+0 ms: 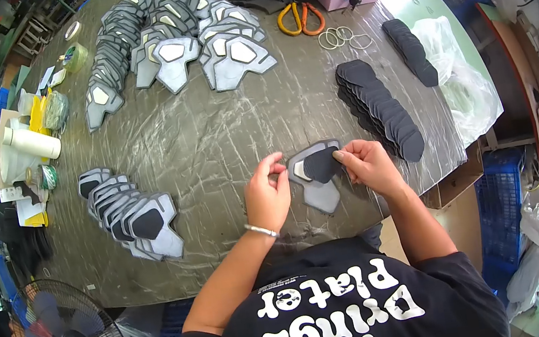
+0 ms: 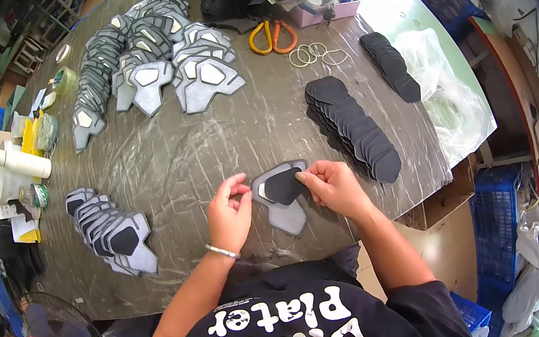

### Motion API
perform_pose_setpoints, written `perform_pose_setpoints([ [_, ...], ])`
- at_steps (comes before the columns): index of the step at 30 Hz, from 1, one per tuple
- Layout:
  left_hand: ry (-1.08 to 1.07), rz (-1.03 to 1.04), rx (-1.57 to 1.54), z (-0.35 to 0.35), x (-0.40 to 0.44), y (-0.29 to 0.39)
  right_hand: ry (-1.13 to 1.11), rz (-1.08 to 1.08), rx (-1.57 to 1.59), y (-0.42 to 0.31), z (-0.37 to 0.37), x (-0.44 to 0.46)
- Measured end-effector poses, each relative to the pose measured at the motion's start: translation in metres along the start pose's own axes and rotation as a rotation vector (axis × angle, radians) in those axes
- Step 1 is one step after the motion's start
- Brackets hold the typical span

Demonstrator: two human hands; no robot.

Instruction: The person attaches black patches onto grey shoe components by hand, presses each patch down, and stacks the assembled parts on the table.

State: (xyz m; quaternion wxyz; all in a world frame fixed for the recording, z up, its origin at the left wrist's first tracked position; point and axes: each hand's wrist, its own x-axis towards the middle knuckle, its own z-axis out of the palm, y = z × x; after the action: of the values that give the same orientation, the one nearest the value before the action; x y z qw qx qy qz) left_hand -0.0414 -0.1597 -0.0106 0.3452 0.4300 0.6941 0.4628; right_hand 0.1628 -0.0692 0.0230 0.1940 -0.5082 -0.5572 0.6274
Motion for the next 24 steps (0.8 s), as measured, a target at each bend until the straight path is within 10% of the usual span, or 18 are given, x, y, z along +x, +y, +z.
perform_pose_setpoints([
  [24, -0.081, 0.557, 0.452, -0.022, -0.024, 0.004, 0.18, -0.061, -0.218, 0.005, 0.029, 0.003],
])
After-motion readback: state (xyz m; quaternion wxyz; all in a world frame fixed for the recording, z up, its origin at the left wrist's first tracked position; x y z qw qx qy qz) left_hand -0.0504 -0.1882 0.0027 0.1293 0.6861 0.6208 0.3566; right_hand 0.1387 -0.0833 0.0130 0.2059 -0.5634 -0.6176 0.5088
